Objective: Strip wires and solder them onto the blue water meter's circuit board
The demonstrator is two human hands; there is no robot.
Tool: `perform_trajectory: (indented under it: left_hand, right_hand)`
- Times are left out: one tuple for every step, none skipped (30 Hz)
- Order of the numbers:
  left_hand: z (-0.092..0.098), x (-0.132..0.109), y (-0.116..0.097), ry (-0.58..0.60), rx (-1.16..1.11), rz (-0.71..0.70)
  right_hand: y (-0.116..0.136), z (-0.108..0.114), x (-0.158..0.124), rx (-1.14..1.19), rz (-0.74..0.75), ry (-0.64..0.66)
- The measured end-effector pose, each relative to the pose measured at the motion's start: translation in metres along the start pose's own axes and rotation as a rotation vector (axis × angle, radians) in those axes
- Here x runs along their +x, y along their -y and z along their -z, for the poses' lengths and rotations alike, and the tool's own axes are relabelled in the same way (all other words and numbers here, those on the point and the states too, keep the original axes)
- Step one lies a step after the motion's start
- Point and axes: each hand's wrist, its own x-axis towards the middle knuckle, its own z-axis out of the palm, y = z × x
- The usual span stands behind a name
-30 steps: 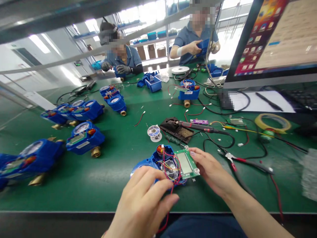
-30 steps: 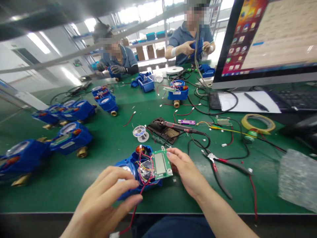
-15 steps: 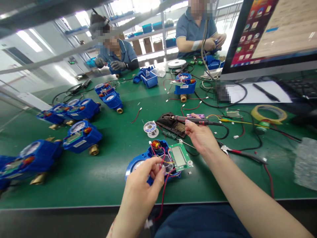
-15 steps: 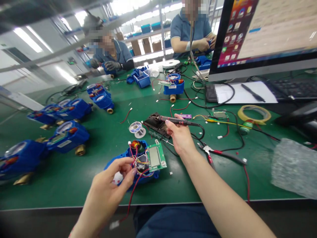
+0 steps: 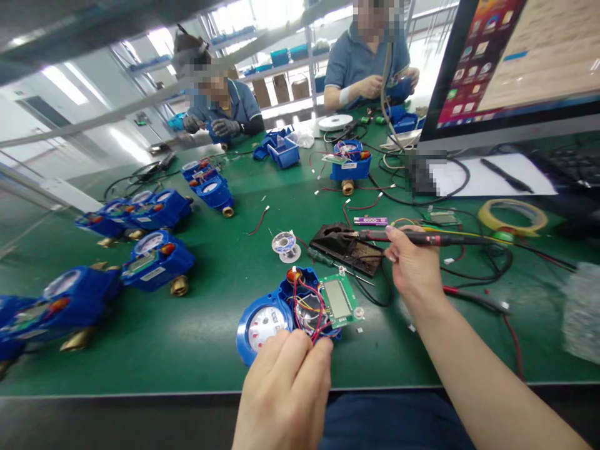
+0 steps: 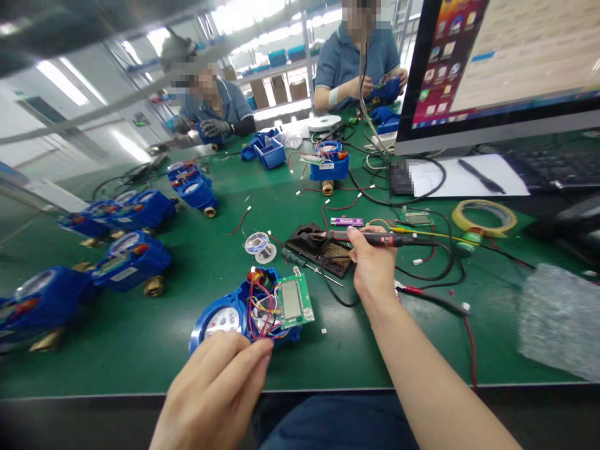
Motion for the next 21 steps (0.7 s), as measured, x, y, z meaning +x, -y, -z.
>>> perform_trajectory:
  left_hand:
    - [-0.004, 0.001, 0.0, 0.005, 0.061, 0.004]
    - [-0.008, 0.001, 0.0, -0.008, 0.105, 0.014]
    - [-0.011, 0.002, 0.001, -0.032, 0.13, 0.024]
    - [-0.014, 0.003, 0.003, -0.063, 0.137, 0.032]
    - [-0.017, 0.003, 0.005, -0.092, 0.133, 0.045]
    - [-0.019, 0.004, 0.007, -0.109, 0.12, 0.056]
    - [-0.021, 0.005, 0.009, -0.112, 0.098, 0.072]
    - [-0.022, 0.006, 0.011, -0.102, 0.069, 0.093]
    - [-0.023, 0.007, 0.013, -0.082, 0.033, 0.111]
    - [-0.024, 0.008, 0.015, -0.064, -0.002, 0.131]
    - [-0.024, 0.01, 0.016, -0.049, -0.032, 0.151]
    - [-0.024, 0.012, 0.018, -0.04, -0.062, 0.172]
    - [-0.023, 0.014, 0.019, -0.034, -0.096, 0.195]
    - [-0.022, 0.016, 0.021, -0.024, -0.137, 0.218]
    - [-0.02, 0.018, 0.023, -0.01, -0.188, 0.239]
    - [-0.018, 0.02, 0.024, 0.008, -0.245, 0.259]
    - [-0.015, 0.022, 0.026, 0.03, -0.304, 0.274]
    - [-0.013, 0.024, 0.028, 0.051, -0.36, 0.287]
    - [-0.011, 0.025, 0.03, 0.074, -0.406, 0.297]
    - [-0.009, 0.027, 0.031, 0.099, -0.44, 0.306]
    - [-0.007, 0.028, 0.032, 0.128, -0.456, 0.313]
  right_hand:
    - [-0.001, 0.002, 0.001, -0.005, -0.007, 0.009]
    - [-0.002, 0.004, 0.002, -0.017, -0.031, 0.032]
    - [-0.003, 0.005, 0.003, -0.034, -0.068, 0.067]
    - [-0.005, 0.005, 0.003, -0.052, -0.11, 0.108]
    - [-0.006, 0.004, 0.004, -0.072, -0.151, 0.149]
    - [-0.007, 0.003, 0.005, -0.09, -0.185, 0.187]
    - [-0.008, 0.0, 0.007, -0.106, -0.207, 0.218]
    - [-0.009, -0.003, 0.009, -0.122, -0.217, 0.246]
    - [-0.009, -0.007, 0.012, -0.138, -0.22, 0.275]
    - [-0.009, -0.01, 0.016, -0.158, -0.219, 0.308]
    - [-0.007, -0.013, 0.019, -0.182, -0.215, 0.338]
    - [-0.004, -0.015, 0.023, -0.207, -0.203, 0.362]
    - [0.001, -0.015, 0.025, -0.228, -0.184, 0.371]
    - [0.008, -0.013, 0.027, -0.244, -0.157, 0.368]
    - [0.017, -0.01, 0.027, -0.25, -0.125, 0.352]
    - [0.027, -0.005, 0.024, -0.244, -0.087, 0.328]
    - [0.038, 0.002, 0.019, -0.227, -0.048, 0.3]
    - [0.049, 0.009, 0.012, -0.202, -0.012, 0.274]
    - [0.06, 0.018, 0.003, -0.17, 0.027, 0.244]
    - [0.068, 0.028, -0.009, -0.143, 0.067, 0.212]
    - [0.075, 0.039, -0.021, -0.132, 0.101, 0.19]
